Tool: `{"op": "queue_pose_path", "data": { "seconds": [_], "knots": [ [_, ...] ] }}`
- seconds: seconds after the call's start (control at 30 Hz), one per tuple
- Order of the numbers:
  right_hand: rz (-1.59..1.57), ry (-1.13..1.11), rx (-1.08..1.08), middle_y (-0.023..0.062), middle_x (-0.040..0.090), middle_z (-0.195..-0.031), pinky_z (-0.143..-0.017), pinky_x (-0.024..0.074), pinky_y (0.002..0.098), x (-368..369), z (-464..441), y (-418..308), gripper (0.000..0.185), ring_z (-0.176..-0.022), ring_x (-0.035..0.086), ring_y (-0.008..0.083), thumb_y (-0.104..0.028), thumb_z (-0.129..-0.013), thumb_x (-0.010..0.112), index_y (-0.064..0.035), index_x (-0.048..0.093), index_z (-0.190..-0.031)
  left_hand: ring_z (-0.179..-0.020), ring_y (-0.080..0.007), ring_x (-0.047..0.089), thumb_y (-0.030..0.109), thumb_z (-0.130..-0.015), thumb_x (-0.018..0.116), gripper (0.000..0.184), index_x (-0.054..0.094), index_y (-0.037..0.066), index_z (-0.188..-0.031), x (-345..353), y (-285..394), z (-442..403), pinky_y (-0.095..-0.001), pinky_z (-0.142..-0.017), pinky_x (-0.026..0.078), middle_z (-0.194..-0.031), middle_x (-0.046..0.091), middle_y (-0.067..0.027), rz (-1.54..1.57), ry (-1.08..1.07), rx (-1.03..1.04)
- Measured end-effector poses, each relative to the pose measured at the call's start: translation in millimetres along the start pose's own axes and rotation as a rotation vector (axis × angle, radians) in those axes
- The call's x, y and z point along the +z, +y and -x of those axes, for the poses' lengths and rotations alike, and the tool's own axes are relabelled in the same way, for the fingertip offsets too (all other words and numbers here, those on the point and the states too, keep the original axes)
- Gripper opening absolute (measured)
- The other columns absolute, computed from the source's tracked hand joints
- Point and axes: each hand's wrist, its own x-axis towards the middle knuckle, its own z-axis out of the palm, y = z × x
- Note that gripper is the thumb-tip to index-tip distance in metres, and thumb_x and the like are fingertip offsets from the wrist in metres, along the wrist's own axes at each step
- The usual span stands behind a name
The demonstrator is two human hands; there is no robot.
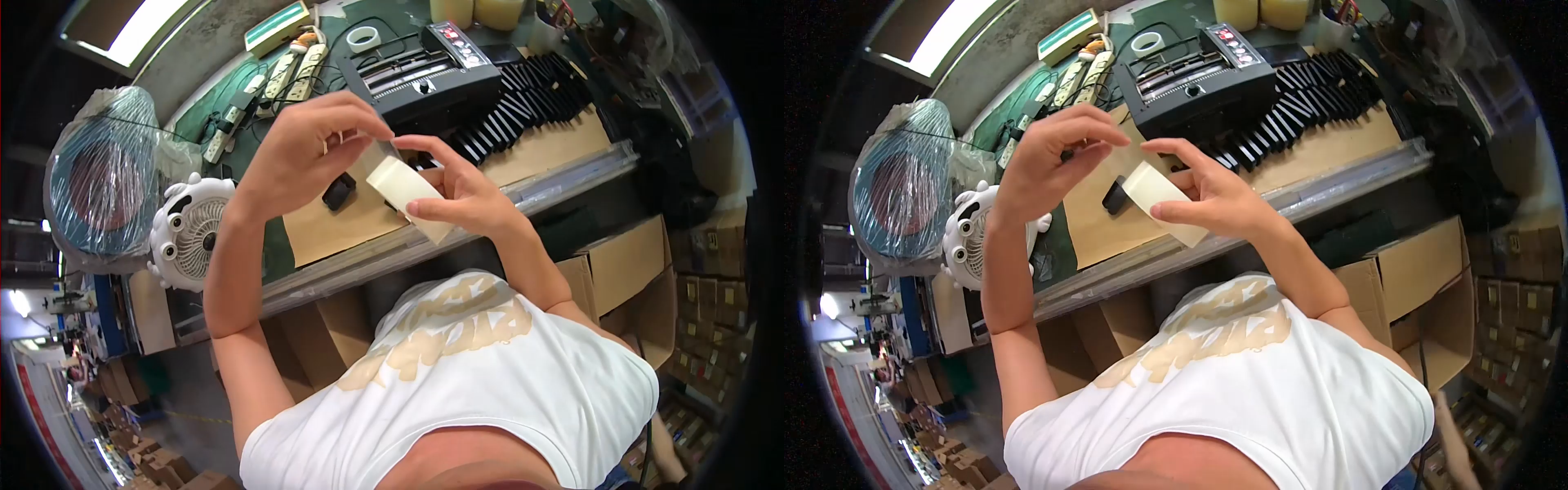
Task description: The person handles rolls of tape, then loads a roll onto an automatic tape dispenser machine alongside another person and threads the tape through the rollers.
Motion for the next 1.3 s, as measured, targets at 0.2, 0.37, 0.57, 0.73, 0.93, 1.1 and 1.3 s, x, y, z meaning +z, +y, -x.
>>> {"op": "queue_pose_path", "data": {
  "seconds": [0.2, 0.37, 0.57, 0.73, 0.93, 1.1, 1.3],
  "knots": [
    [0.032, 0.095, -0.099, 0.0143, 0.069, -0.109, -0.086, 0.0512, 0.0285, 7, 16, -7, 0.081, -0.097, 0.065, 0.0144, -0.011, -0.089, 0.076, -0.0102, 0.027, -0.154, -0.087, -0.0119, 0.063, -0.007, -0.09, 0.064, 0.018, 0.073, 0.003, -0.102, -5, 11, -30, -0.025, -0.071, 0.049, -0.1, 0.068, -0.0035, -0.027, -0.113, 0.149],
    [0.047, 0.191, -0.149, 0.0165, 0.069, -0.113, -0.089, 0.0508, 0.0298, 19, 37, -2, 0.082, -0.102, 0.065, 0.0158, -0.011, -0.09, 0.075, -0.0103, 0.025, -0.155, -0.083, -0.0141, 0.066, -0.007, -0.088, 0.065, 0.019, 0.074, 0.004, -0.1, 0, 12, -37, -0.0257, -0.069, 0.049, -0.097, 0.069, -0.005, -0.005, -0.195, 0.279],
    [0.105, 0.34, -0.192, 0.0146, 0.07, -0.111, -0.094, 0.0475, 0.0321, 32, 64, 16, 0.083, -0.101, 0.065, 0.0152, -0.013, -0.089, 0.075, -0.0111, 0.026, -0.155, -0.078, -0.016, 0.066, -0.008, -0.085, 0.068, 0.02, 0.075, 0.005, -0.099, 18, 14, -39, -0.0282, -0.064, 0.051, -0.096, 0.068, -0.0053, -0.03, -0.202, 0.445],
    [0.143, 0.417, -0.203, 0.0129, 0.071, -0.109, -0.094, 0.047, 0.0326, 35, 86, 30, 0.084, -0.1, 0.064, 0.0149, -0.012, -0.088, 0.075, -0.0111, 0.026, -0.156, -0.078, -0.018, 0.065, -0.009, -0.082, 0.068, 0.023, 0.076, 0.006, -0.099, 45, 24, -26, -0.0295, -0.064, 0.05, -0.094, 0.067, -0.0058, 0.051, -0.17, 0.495],
    [0.206, 0.389, -0.15, 0.0134, 0.07, -0.111, -0.094, 0.0481, 0.0331, 21, 97, 33, 0.084, -0.1, 0.065, 0.0159, -0.013, -0.089, 0.074, -0.0107, 0.025, -0.156, -0.079, -0.0186, 0.065, -0.008, -0.082, 0.07, 0.029, 0.075, 0.008, -0.106, 69, 23, -15, -0.031, -0.066, 0.052, -0.093, 0.068, -0.0061, 0.01, -0.055, 0.468],
    [0.165, 0.308, -0.101, 0.0142, 0.069, -0.114, -0.093, 0.0495, 0.0328, 4, 97, 33, 0.087, -0.101, 0.065, 0.0165, -0.011, -0.088, 0.075, -0.0101, 0.023, -0.157, -0.073, -0.0135, 0.062, -0.007, -0.08, 0.071, 0.046, 0.065, 0.007, -0.123, 75, 27, -17, -0.0284, -0.065, 0.051, -0.091, 0.067, -0.0052, 0.082, 0.021, 0.287],
    [0.165, 0.331, -0.123, 0.0139, 0.066, -0.12, -0.094, 0.0483, 0.0321, -2, 95, 34, 0.081, -0.106, 0.062, 0.0158, -0.006, -0.091, 0.07, -0.0132, 0.024, -0.158, -0.068, -0.0088, 0.059, -0.004, -0.08, 0.07, 0.046, 0.065, 0.008, -0.125, 75, 22, -34, -0.0249, -0.061, 0.049, -0.085, 0.066, -0.0023, 0.03, 0.028, 0.213]
  ]
}}
